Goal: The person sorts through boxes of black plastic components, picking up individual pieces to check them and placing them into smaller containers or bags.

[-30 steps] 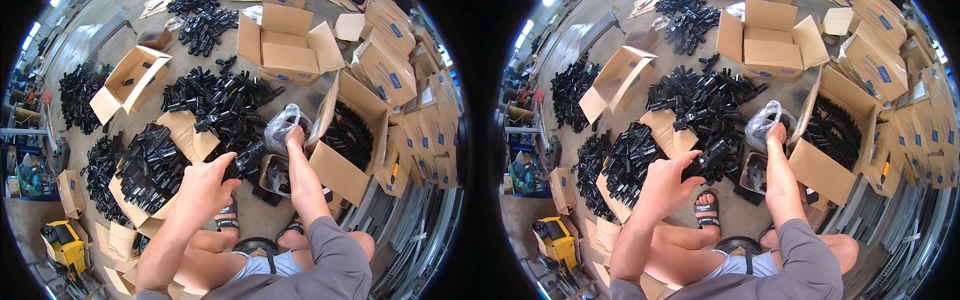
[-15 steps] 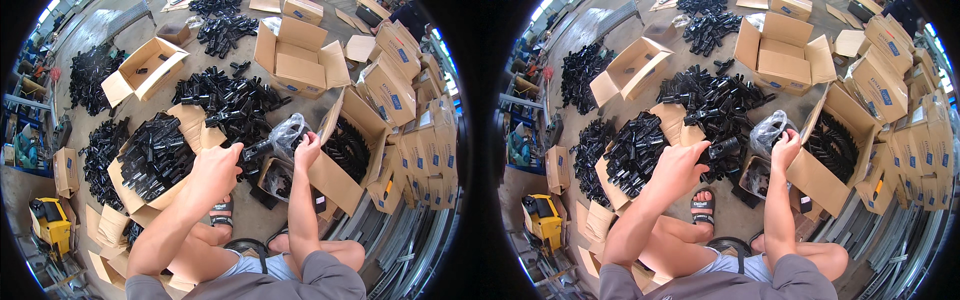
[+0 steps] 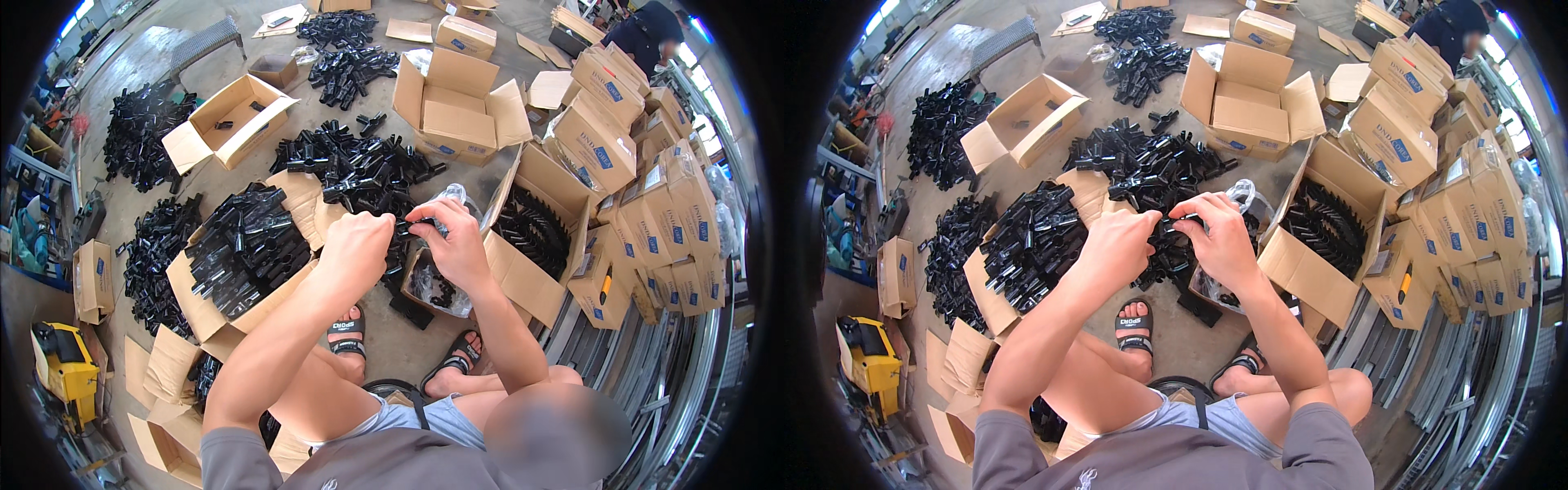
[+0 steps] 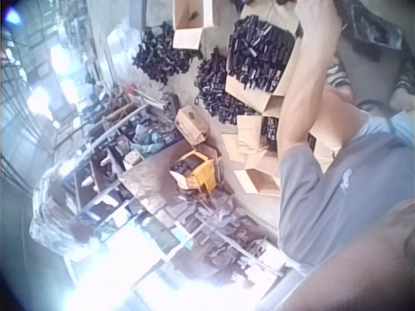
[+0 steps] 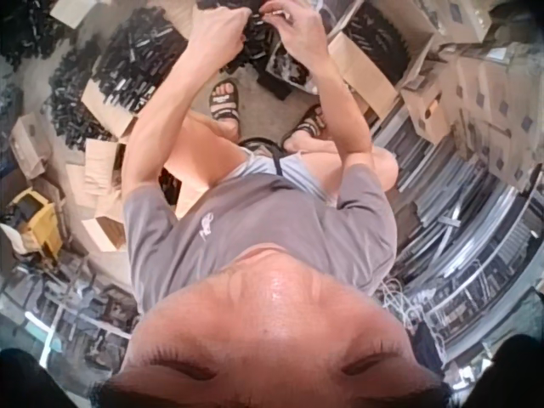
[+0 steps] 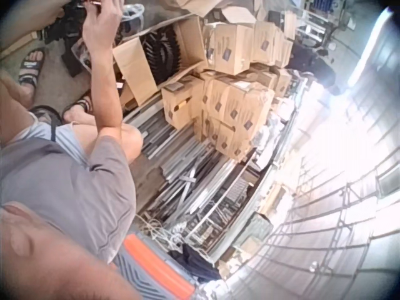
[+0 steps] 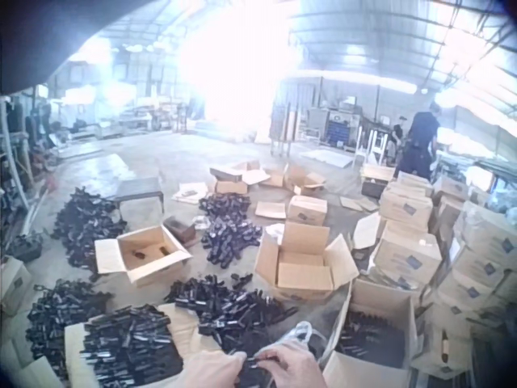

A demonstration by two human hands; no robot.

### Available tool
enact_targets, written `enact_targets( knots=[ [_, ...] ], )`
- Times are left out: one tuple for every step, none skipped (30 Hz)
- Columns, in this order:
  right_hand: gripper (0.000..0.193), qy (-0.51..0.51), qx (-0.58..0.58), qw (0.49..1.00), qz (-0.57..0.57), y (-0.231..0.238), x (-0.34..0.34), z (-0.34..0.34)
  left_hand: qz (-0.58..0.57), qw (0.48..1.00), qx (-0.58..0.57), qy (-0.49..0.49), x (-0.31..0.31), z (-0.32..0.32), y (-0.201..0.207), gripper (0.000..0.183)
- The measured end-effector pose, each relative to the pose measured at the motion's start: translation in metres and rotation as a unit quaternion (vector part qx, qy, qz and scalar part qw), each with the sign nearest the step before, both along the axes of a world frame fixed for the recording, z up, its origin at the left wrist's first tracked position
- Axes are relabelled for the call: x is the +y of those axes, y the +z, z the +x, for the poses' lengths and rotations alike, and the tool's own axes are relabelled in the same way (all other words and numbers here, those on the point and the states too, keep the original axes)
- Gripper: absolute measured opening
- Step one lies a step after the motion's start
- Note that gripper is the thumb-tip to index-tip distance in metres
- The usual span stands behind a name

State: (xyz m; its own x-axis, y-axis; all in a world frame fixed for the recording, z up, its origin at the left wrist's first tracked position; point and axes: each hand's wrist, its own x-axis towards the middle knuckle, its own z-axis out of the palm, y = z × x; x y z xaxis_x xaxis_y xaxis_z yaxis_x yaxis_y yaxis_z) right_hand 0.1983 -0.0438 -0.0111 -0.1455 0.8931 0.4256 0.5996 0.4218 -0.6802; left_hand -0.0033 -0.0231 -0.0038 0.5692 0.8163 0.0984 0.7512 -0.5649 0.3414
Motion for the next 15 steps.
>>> enact_targets(
  knots=[
    [0.013,-0.001,-0.012,1.0,0.005,0.0,-0.001,0.0,0.007,1.0,-0.005,-0.001,-0.002,0.0,0.001,0.039],
    [0.013,-0.003,-0.013,1.0,0.003,-0.001,-0.004,-0.001,0.008,1.0,-0.002,-0.002,-0.003,0.0,0.002,0.038],
    [0.012,-0.005,-0.014,1.0,0.001,-0.001,-0.005,-0.001,0.009,1.0,0.0,-0.002,-0.004,0.0,0.003,0.037],
    [0.012,-0.007,-0.015,1.0,0.0,-0.001,-0.007,-0.002,0.011,1.0,0.003,-0.003,-0.005,-0.001,0.004,0.036],
    [0.012,-0.008,-0.019,1.0,-0.005,0.0,-0.009,-0.002,0.009,1.0,0.001,-0.004,-0.006,-0.001,0.005,0.036],
    [0.012,-0.009,-0.022,1.0,-0.009,0.001,-0.011,-0.002,0.007,1.0,-0.002,-0.006,-0.007,-0.001,0.007,0.036],
    [0.013,-0.01,-0.025,1.0,-0.013,0.001,-0.013,-0.002,0.005,1.0,-0.004,-0.008,-0.008,-0.001,0.008,0.035],
    [0.013,-0.018,-0.034,0.999,0.001,0.003,-0.015,-0.001,0.005,1.0,-0.003,-0.009,-0.009,-0.001,0.009,0.037],
    [0.013,-0.026,-0.043,0.999,0.015,0.004,-0.017,-0.001,0.005,1.0,-0.002,-0.01,-0.009,-0.002,0.009,0.038],
    [0.013,-0.034,-0.052,0.998,0.029,0.006,-0.019,0.0,0.005,1.0,0.0,-0.011,-0.01,-0.002,0.009,0.04],
    [0.014,-0.053,-0.017,0.998,0.027,0.005,-0.022,0.001,-0.004,1.0,-0.009,0.001,-0.012,-0.002,0.012,0.044],
    [0.014,-0.072,0.017,0.997,0.025,0.004,-0.026,0.002,-0.012,1.0,-0.017,0.014,-0.014,-0.001,0.017,0.048],
    [0.015,-0.091,0.051,0.994,0.024,0.002,-0.029,0.002,-0.02,0.999,-0.025,0.027,-0.015,-0.001,0.022,0.051],
    [0.014,-0.115,0.11,0.987,0.002,-0.001,-0.032,0.003,-0.027,0.999,-0.03,0.026,-0.016,-0.001,0.027,0.054],
    [0.013,-0.138,0.169,0.976,-0.019,-0.005,-0.034,0.003,-0.034,0.998,-0.035,0.026,-0.016,-0.001,0.032,0.057]
  ],
)
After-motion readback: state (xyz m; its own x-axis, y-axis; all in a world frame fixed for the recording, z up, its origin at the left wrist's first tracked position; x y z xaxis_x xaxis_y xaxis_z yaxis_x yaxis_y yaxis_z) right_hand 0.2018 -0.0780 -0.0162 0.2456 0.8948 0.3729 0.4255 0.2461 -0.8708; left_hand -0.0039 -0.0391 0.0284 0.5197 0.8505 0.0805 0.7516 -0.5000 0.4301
